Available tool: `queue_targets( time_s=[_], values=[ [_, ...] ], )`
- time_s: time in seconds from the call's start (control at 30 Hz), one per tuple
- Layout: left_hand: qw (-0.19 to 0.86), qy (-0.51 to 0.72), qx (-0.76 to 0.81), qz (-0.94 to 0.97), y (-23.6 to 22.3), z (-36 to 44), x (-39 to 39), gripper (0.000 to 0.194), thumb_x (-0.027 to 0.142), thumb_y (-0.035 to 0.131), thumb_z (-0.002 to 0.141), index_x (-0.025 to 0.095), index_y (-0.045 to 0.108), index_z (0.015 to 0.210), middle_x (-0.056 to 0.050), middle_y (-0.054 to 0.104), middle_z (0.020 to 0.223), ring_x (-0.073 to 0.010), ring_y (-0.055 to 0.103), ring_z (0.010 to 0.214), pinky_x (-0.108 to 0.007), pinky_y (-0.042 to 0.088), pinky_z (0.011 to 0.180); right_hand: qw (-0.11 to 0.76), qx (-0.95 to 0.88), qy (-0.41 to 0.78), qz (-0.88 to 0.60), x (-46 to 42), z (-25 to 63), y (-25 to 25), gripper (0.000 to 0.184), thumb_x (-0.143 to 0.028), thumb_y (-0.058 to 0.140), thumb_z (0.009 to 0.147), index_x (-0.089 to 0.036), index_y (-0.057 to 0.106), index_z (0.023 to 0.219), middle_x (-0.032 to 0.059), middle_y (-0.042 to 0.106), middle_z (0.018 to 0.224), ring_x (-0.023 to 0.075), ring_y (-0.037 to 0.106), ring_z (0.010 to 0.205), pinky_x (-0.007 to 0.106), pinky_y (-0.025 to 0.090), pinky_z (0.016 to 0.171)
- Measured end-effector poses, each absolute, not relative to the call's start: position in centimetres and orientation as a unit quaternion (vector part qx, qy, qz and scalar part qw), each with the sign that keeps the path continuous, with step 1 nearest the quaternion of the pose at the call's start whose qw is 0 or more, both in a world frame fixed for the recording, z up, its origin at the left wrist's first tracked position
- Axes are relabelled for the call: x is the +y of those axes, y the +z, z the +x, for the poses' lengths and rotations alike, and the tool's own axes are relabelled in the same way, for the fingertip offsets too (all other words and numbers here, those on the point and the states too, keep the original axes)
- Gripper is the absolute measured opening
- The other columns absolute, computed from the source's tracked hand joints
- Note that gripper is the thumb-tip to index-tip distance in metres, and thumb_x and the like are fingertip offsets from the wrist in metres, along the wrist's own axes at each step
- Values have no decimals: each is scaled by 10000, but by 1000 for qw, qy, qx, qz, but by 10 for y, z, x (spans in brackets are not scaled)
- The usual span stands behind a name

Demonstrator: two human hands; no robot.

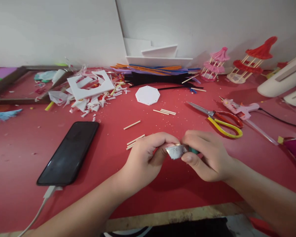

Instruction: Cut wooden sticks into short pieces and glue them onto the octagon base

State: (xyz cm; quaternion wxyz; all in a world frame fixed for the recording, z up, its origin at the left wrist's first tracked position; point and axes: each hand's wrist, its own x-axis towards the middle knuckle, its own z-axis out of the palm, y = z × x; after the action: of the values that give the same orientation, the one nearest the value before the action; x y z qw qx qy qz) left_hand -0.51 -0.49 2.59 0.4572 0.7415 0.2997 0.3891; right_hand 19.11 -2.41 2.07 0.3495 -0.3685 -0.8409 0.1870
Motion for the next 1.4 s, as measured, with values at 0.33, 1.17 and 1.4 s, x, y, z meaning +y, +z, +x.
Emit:
queue_targets(
  time_s=[0.33,1.17,1.4],
  values=[
    [475,378,286,741,28,-4,-6,180,27,474,890,157,588,841,-12,672,745,-101,612,672,-184,464,607,350,-841,210,-356,-26,190,19,333,-388,476,951,-197,355,706,-40,333,651,91,291,580,260,223,530],
    [500,354,261,746,28,-5,-5,224,44,467,919,160,574,760,-13,685,710,-93,598,614,-174,457,574,362,-835,240,-338,-28,188,22,364,-421,443,964,-199,369,685,-42,339,635,89,303,562,251,241,514],
    [480,353,271,756,28,-6,-5,220,8,456,887,150,555,752,12,601,651,-76,510,574,-165,424,562,360,-827,237,-360,-29,186,21,344,-380,474,952,-198,348,688,-47,336,629,82,291,553,253,218,512]
  ],
)
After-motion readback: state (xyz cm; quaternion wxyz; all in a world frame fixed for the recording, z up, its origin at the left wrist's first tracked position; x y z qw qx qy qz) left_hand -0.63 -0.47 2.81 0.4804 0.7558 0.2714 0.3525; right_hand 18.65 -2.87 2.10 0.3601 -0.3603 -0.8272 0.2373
